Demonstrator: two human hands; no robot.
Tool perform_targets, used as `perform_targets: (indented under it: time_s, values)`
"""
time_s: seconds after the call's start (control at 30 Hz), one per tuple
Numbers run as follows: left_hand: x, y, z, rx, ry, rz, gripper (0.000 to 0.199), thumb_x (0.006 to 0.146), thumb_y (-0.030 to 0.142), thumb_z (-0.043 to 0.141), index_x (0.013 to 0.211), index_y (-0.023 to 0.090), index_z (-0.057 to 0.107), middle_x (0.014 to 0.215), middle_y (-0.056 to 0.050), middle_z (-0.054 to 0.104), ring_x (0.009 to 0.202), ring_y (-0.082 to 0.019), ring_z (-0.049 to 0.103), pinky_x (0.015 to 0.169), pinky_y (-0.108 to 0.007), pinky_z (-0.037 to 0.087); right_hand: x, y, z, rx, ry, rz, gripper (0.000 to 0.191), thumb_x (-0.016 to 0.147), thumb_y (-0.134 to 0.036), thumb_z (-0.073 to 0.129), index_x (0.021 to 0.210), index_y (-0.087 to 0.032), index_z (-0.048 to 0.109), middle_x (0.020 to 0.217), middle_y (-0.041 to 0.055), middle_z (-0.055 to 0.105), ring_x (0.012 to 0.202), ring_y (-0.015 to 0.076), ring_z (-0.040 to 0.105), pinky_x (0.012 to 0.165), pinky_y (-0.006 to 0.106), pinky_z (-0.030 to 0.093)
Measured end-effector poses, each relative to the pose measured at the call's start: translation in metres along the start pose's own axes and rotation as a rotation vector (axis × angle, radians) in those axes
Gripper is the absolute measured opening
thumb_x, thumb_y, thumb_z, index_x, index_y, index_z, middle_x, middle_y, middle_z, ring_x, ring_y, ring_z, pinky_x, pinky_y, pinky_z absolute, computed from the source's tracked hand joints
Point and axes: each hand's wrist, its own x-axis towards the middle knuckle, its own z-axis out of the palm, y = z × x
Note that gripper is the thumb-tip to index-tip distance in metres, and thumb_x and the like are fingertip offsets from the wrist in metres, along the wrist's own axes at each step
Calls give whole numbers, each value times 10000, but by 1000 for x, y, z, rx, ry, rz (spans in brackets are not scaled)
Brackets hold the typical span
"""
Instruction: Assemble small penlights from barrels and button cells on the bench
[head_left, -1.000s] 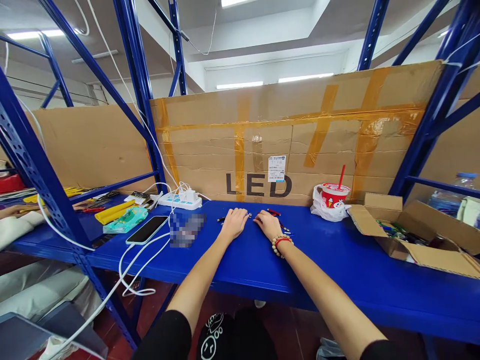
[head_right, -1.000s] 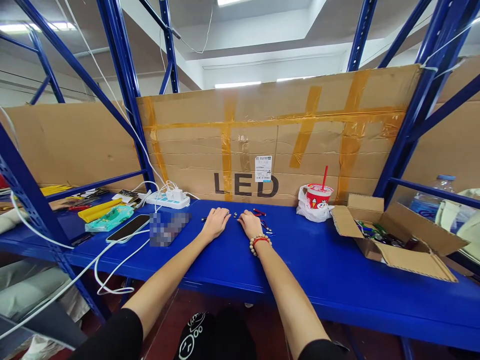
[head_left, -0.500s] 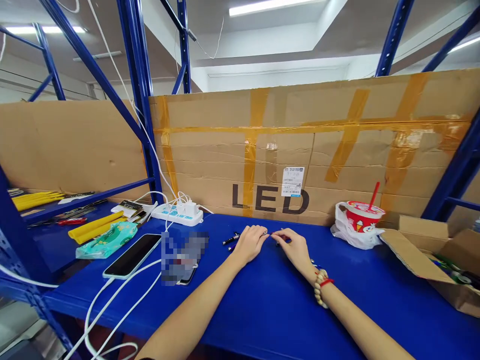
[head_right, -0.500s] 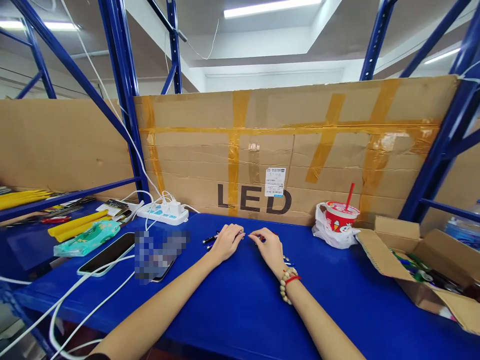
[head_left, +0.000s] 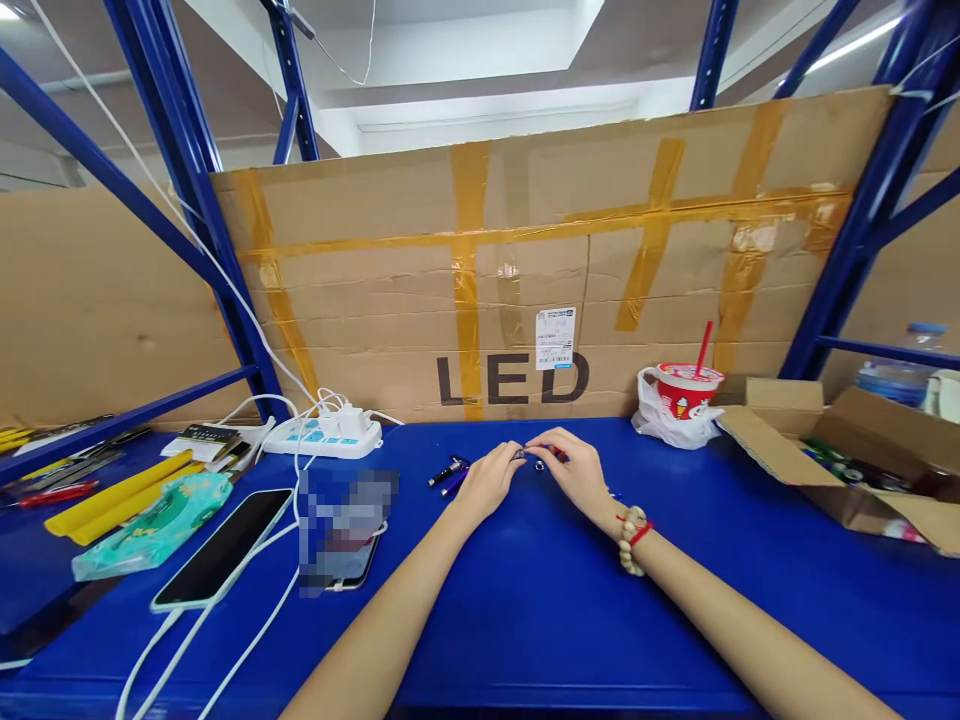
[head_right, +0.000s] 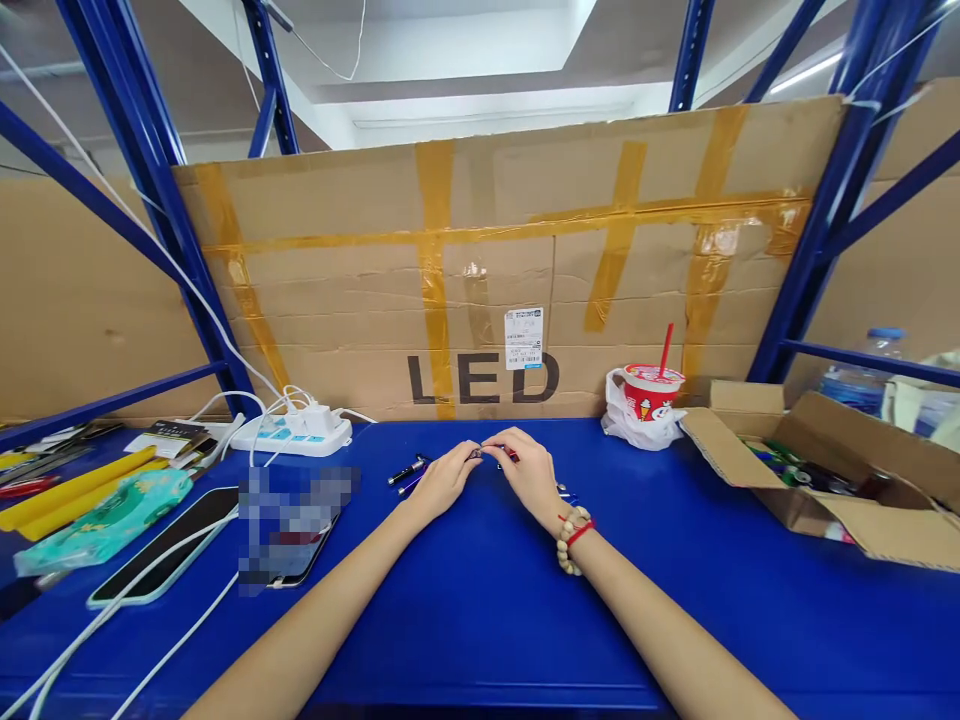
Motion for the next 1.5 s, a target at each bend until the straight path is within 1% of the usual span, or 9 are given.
perform_targets:
  time_s: [0.4, 0.47, 0.57, 0.67, 0.83, 1.07, 1.17, 1.27, 1.5]
  values:
    - [-8, 4, 1, -44, 91, 27, 173, 901, 263, 317, 912, 198, 477, 894, -18, 564, 832, -137, 550, 727, -231, 423, -4, -12, 7, 168, 35, 173, 181, 739, -332, 557, 712, -180, 651, 752, 33, 648, 676, 138, 582, 571, 229, 448]
    - [-7, 3, 0, -14, 96, 43, 191, 902, 267, 313, 917, 196, 490, 895, -22, 574, 836, -139, 552, 732, -234, 427, -2, -4, 5, 247, -41, 231, 196, 695, -354, 593, 689, -167, 653, 696, 28, 646, 615, 128, 569, 580, 237, 455]
    - [-5, 1, 0, 54, 38, 101, 215, 900, 282, 318, 921, 196, 514, 880, -26, 595, 829, -144, 561, 749, -243, 436, 1, 11, -1, 325, -261, 383, 261, 673, -400, 597, 680, -144, 649, 599, 11, 615, 410, 73, 451, 404, 211, 390]
    - [-4, 1, 2, 118, -22, 132, 218, 897, 280, 326, 916, 202, 529, 880, -29, 612, 853, -151, 568, 772, -254, 443, 0, 19, -6, 361, -357, 437, 291, 640, -425, 620, 660, -135, 639, 584, 2, 593, 402, 61, 415, 352, 191, 365]
    - [-5, 2, 4, 186, -52, 127, 207, 889, 258, 340, 886, 192, 537, 868, -37, 626, 831, -165, 587, 743, -266, 461, -3, 6, -7, 380, -363, 525, 307, 599, -441, 639, 615, -135, 629, 484, -25, 523, 385, 51, 394, 332, 171, 346]
    - [-5, 7, 2, 154, -40, 38, 191, 878, 230, 366, 1036, 220, 472, 963, -27, 624, 889, -163, 589, 747, -261, 463, -4, -6, 1, 518, -292, 832, 341, 547, -458, 680, 527, -139, 560, 425, -56, 422, 364, 26, 326, 321, 151, 270]
    - [-5, 10, 1, 145, -46, -37, 202, 876, 234, 371, 1065, 235, 444, 975, -13, 623, 875, -164, 594, 705, -254, 465, -2, -4, 0, 477, -308, 769, 343, 566, -473, 666, 570, -141, 578, 420, -53, 429, 369, 37, 348, 330, 154, 281]
    - [-6, 11, 0, 138, -35, -68, 180, 884, 239, 349, 1018, 240, 470, 965, -4, 620, 881, -153, 587, 705, -240, 456, -1, -1, -3, 303, -303, 605, 363, 641, -505, 594, 599, -144, 601, 434, -32, 481, 366, 57, 386, 353, 181, 317]
    - [-6, 13, -1, 105, -31, -78, 201, 893, 257, 325, 999, 241, 494, 961, -7, 607, 856, -147, 585, 708, -232, 445, -1, 11, -11, 2, -223, 162, 298, 724, -471, 546, 815, -209, 655, 762, 21, 640, 572, 107, 527, 545, 226, 422]
